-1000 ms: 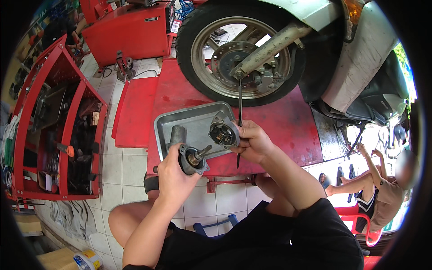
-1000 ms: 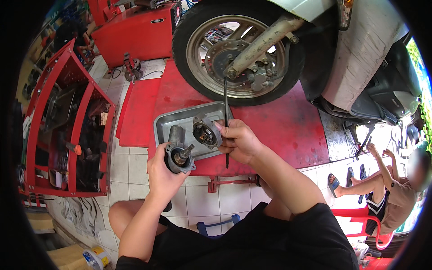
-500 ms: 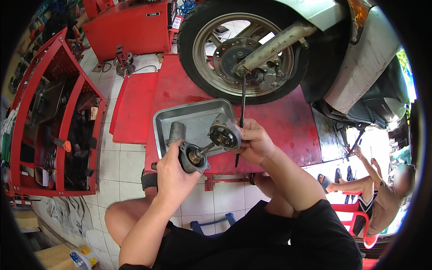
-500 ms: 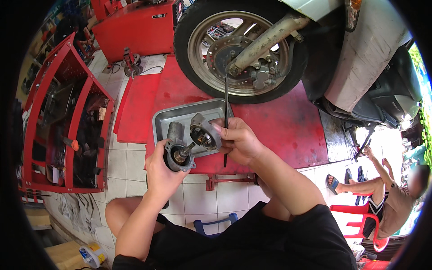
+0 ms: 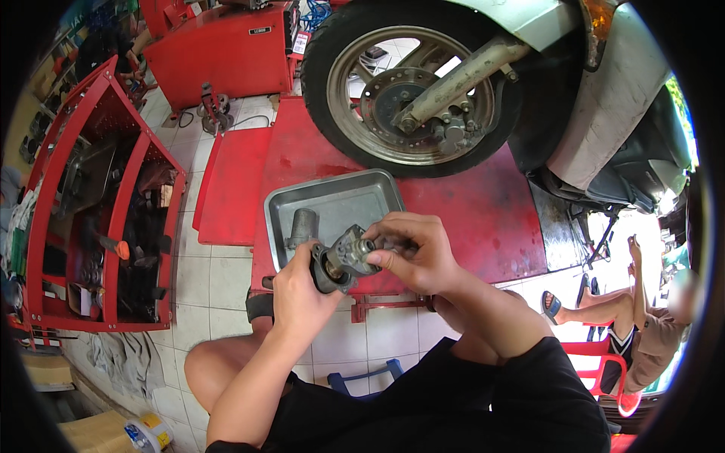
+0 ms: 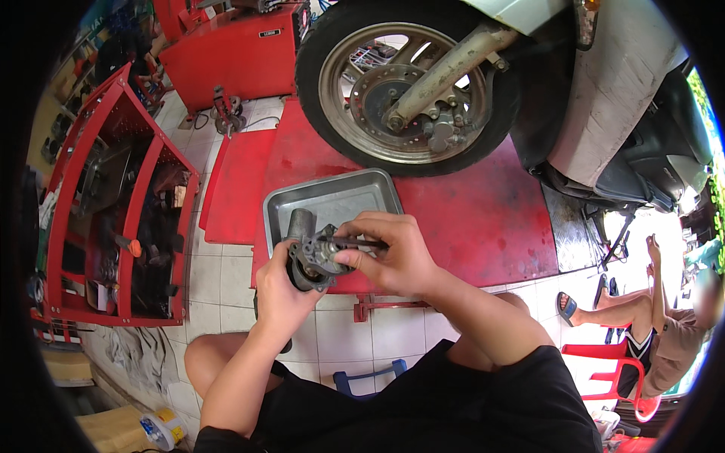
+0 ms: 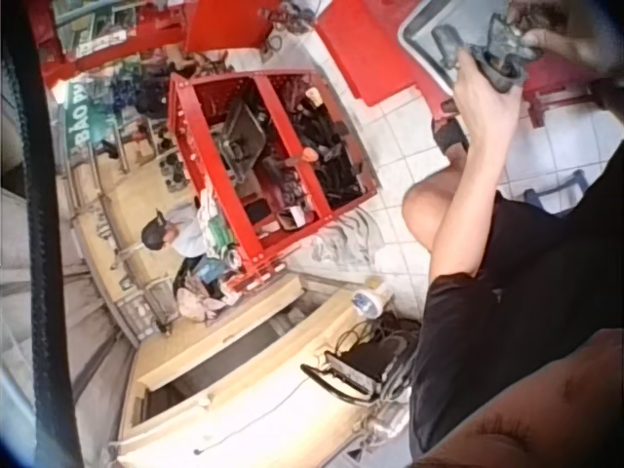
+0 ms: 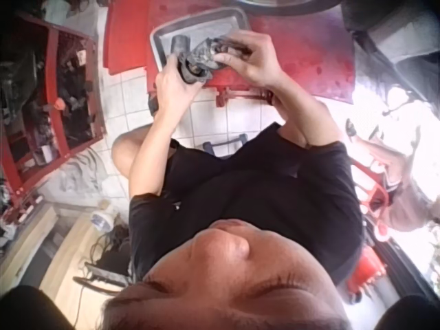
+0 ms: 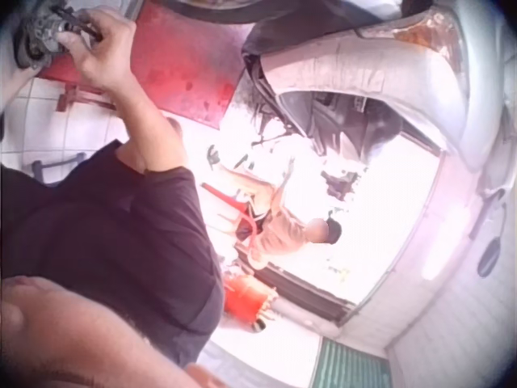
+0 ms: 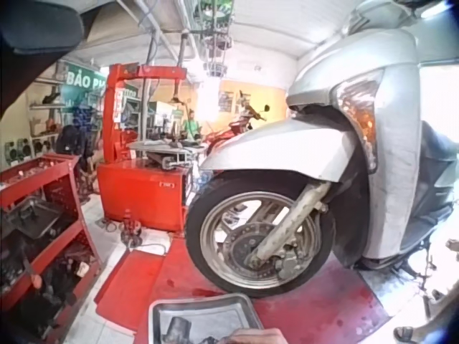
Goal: The person is sitting on the floor in a workshop, using a screwdriver to disassemble and clean a cylindrical scooter part. They remove small components, place them in a metal tray, and repeatedly probe the interior of the part with the tool.
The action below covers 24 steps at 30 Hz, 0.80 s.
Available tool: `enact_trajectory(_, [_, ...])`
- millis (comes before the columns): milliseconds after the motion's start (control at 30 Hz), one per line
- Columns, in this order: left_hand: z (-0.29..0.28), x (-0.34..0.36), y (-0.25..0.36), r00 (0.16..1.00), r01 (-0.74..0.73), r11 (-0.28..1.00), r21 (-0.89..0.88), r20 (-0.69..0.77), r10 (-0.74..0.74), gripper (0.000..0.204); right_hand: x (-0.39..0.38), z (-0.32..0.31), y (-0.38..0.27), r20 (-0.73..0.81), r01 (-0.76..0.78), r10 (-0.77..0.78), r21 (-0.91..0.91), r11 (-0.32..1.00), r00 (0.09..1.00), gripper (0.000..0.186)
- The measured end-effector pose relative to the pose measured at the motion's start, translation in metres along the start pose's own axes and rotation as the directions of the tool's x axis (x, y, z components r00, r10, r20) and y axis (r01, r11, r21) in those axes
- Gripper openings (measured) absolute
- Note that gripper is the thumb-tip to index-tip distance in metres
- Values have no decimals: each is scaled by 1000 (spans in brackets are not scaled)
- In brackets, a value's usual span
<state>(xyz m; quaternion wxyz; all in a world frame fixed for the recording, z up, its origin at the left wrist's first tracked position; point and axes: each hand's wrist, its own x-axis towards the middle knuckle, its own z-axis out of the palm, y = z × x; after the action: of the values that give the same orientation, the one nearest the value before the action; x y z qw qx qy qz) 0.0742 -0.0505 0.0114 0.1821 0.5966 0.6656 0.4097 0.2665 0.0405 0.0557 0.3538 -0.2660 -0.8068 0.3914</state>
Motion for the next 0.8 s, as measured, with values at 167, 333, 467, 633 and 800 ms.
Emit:
enact_trajectory(167, [3,0,-1,999,-14,1000,-21,-38,13,56,4,0,-4,-37,3,-7,-112,994,999,28])
enact_trajectory(333, [6,-4,-3,999,-17,1000,18,-45,18,64,-3,8,-7,-100,-287,282,-45,957,954,25])
enact_trajectory(467, [8,-3,-5,998,-39,998,53,-38,41,65,-9,13,5,-118,-318,333,130,939,936,28])
enact_trajectory(633, [8,-2,-2,999,-26,999,34,-34,27,65,-3,9,-4,-87,-406,410,58,912,908,29])
enact_trajectory(800, [6,-2,1,999,-48,998,44,-20,49,64,-8,16,-1,-41,-208,206,-43,977,978,27])
